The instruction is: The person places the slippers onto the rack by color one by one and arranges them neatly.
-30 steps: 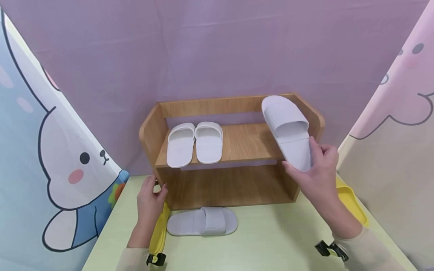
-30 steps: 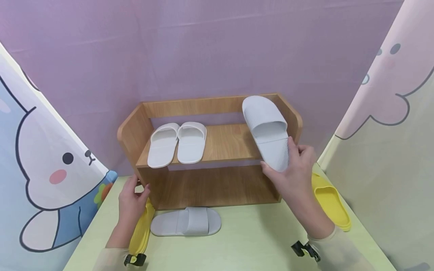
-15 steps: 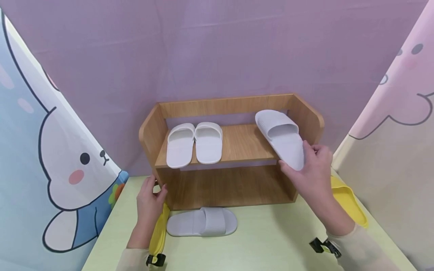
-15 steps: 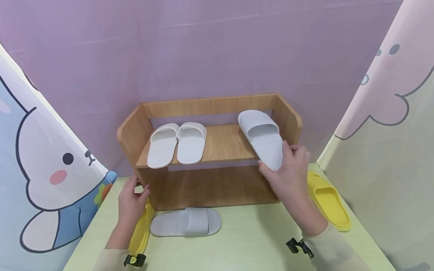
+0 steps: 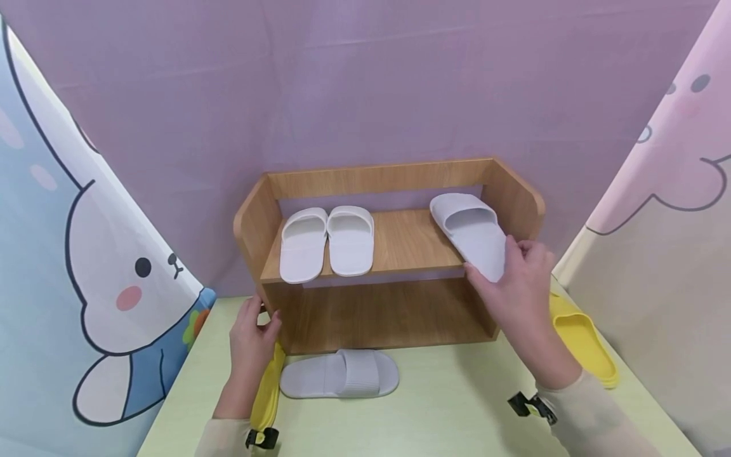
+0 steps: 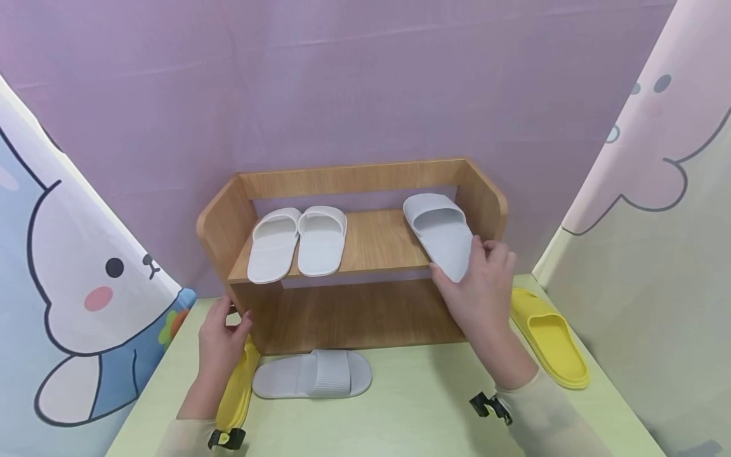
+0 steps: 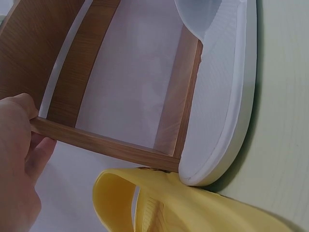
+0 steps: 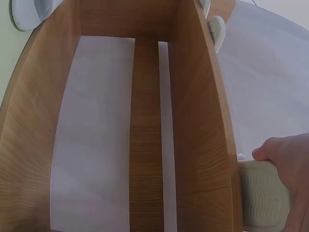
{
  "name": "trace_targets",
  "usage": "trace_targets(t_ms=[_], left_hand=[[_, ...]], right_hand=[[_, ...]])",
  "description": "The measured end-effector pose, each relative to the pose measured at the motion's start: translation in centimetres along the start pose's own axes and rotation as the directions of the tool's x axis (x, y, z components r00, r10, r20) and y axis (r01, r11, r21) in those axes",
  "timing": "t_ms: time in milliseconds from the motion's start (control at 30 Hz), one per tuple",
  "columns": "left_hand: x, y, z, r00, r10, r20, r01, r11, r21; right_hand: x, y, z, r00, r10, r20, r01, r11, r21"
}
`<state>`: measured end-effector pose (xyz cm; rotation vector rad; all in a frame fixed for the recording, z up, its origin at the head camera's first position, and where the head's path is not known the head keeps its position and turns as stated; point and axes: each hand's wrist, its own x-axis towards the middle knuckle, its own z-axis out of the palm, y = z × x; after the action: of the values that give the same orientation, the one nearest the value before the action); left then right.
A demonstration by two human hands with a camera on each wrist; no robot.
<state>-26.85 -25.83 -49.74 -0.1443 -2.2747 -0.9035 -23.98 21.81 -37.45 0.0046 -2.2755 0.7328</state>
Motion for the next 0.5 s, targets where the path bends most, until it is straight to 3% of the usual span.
trace_targets(t_ms=[500], left_hand=[[0.1, 0.2, -0.2, 0.999, -0.034, 0.025, 0.034, 0.999, 0.007]], right_hand=[[0.2, -0.8, 1.2, 0.997, 0.07, -0.02, -0.072, 0.993, -0.089]])
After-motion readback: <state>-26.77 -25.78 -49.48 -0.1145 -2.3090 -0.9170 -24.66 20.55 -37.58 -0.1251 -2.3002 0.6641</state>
